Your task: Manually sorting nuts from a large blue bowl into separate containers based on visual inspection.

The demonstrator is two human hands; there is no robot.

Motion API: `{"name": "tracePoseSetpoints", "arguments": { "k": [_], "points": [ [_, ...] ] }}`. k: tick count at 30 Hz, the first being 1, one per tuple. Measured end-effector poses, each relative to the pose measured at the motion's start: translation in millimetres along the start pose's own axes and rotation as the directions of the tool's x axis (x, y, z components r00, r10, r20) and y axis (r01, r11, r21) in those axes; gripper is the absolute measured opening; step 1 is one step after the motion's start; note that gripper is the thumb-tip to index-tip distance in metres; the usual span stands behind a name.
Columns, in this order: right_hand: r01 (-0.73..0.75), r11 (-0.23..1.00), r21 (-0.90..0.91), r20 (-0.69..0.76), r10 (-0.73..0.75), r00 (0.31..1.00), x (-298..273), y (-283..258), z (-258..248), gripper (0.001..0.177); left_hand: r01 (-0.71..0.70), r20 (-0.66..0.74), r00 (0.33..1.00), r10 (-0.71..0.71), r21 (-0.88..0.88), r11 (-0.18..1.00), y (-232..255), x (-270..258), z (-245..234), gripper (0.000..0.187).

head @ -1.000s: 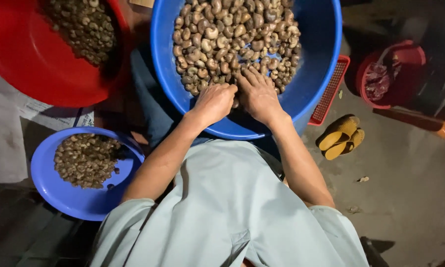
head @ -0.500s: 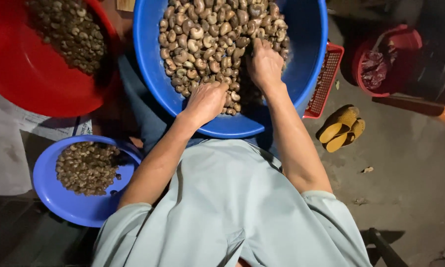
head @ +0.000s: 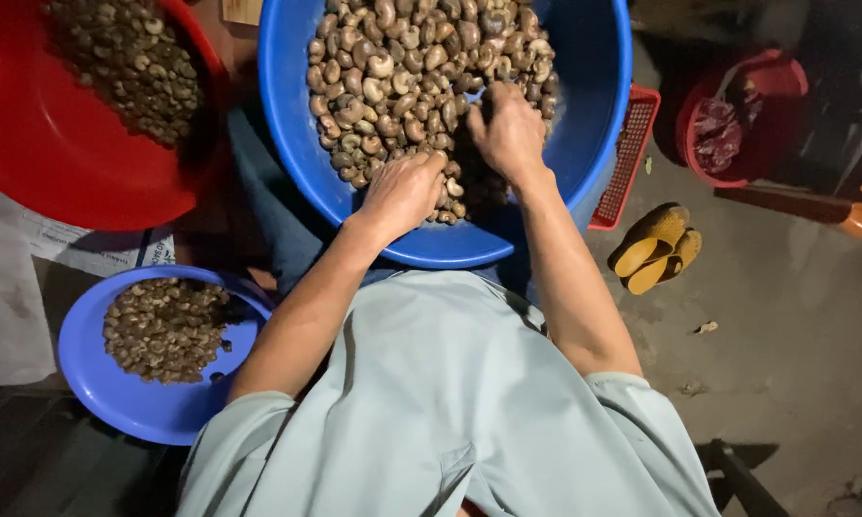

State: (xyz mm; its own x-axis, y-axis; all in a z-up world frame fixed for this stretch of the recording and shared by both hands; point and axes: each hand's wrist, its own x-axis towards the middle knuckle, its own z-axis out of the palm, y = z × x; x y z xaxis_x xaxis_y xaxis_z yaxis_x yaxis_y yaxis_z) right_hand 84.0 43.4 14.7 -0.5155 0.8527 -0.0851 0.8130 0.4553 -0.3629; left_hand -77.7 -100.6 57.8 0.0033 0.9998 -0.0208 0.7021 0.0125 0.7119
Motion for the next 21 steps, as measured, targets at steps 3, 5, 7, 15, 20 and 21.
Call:
{"name": "tracePoseSetpoints", "arguments": {
  "k": [3, 5, 7, 15, 20, 21],
  "points": [
    [-0.189, 0.801, 0.568, 0.082, 0.174, 0.981, 2, -9, -25, 0.015, 0.017, -0.039, 0.999, -0.019, -0.04, 0.999, -7, 23, 1, 0.011],
    [-0.355, 0.47, 0.808, 0.248, 0.275, 0.929, 6, -9, -35, 0.012, 0.026, -0.061, 0.998, -0.027, -0.02, 0.999, -23, 42, 16, 0.013],
    [-0.465, 0.05, 0.884, 0.431, 0.297, 0.852, 7, -13, -44, 0.012, 0.03, -0.083, 0.996, -0.029, 0.003, 1.0, -29, 58, 20, 0.024],
    [-0.079, 0.835, 0.544, 0.014, 0.086, 0.996, 25, -40, -33, 0.03, 0.146, 0.018, 0.989, -0.15, 0.143, 0.979, -46, 63, 37, 0.002],
    [-0.018, 0.908, 0.418, -0.061, 0.047, 0.997, 31, -40, -2, 0.032, 0.092, -0.266, 0.96, -0.084, 0.017, 0.996, -37, 57, 5, 0.006],
    [-0.026, 0.931, 0.364, -0.057, 0.051, 0.997, 29, -38, 2, 0.027, 0.108, -0.306, 0.947, -0.102, 0.003, 0.994, -34, 55, 1, 0.01]
  ]
}}
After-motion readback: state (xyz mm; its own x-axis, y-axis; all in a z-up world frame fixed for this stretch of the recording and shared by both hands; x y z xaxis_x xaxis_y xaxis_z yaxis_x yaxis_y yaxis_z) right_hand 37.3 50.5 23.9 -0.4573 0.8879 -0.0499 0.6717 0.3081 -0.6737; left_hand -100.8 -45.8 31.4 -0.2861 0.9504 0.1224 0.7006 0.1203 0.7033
